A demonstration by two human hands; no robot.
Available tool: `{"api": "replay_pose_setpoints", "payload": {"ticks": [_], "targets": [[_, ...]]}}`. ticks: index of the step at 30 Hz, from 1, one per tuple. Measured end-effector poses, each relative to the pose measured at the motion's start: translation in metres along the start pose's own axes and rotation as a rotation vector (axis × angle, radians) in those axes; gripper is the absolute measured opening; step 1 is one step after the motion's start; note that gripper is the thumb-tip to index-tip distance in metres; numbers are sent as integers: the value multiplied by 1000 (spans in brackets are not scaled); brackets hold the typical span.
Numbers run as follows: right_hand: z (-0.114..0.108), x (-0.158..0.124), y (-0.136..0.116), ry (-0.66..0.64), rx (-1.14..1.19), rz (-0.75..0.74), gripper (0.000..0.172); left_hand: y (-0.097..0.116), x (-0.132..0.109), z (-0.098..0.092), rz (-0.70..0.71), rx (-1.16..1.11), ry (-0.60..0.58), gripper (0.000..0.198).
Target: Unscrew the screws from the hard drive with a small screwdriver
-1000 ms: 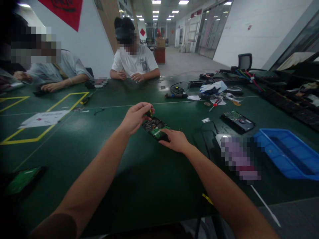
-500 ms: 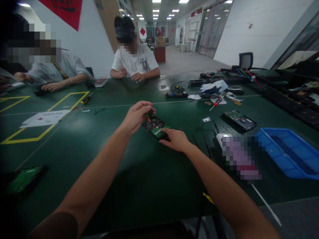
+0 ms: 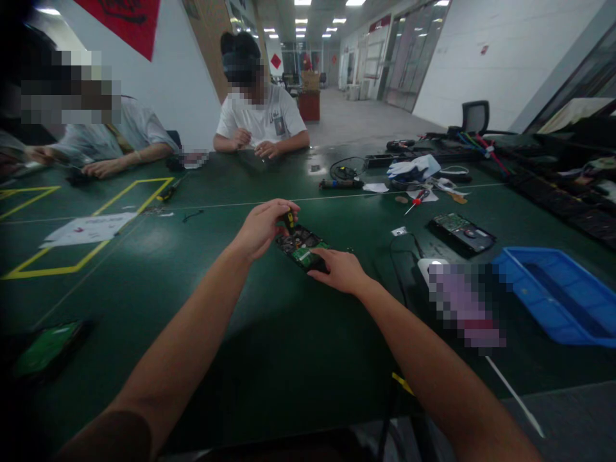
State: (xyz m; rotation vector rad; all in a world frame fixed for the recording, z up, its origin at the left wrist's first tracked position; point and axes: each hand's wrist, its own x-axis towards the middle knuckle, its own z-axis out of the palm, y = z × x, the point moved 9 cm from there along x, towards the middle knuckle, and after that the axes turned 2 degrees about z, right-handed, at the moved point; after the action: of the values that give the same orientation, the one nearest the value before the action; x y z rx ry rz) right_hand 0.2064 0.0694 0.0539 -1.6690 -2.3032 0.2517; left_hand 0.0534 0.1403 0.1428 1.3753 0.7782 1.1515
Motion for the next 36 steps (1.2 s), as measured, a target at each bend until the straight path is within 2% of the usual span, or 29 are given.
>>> {"api": "replay_pose_setpoints", "payload": {"ticks": [3,7,11,24,31,36], "targets": [[0,0,-1,-3,-3,-8,58,-2,0,4,-28,-86,-33,15],[-1,0,-1,-7,0,-8,58,-6,1,2,-48,-155,-15,12],[0,0,0,1,10,-5,58,-7,2,1,-46,-151,-1,14],[1,0,1,3,8,-13,58,-3,3,-6,16,72,40,17],[2,0,1,18,13,-24,57,-5,1,1,-31,-25,-20,17],[2,1,1,13,13,-22,57,-7,0,1,-67,-81,8,15]]}}
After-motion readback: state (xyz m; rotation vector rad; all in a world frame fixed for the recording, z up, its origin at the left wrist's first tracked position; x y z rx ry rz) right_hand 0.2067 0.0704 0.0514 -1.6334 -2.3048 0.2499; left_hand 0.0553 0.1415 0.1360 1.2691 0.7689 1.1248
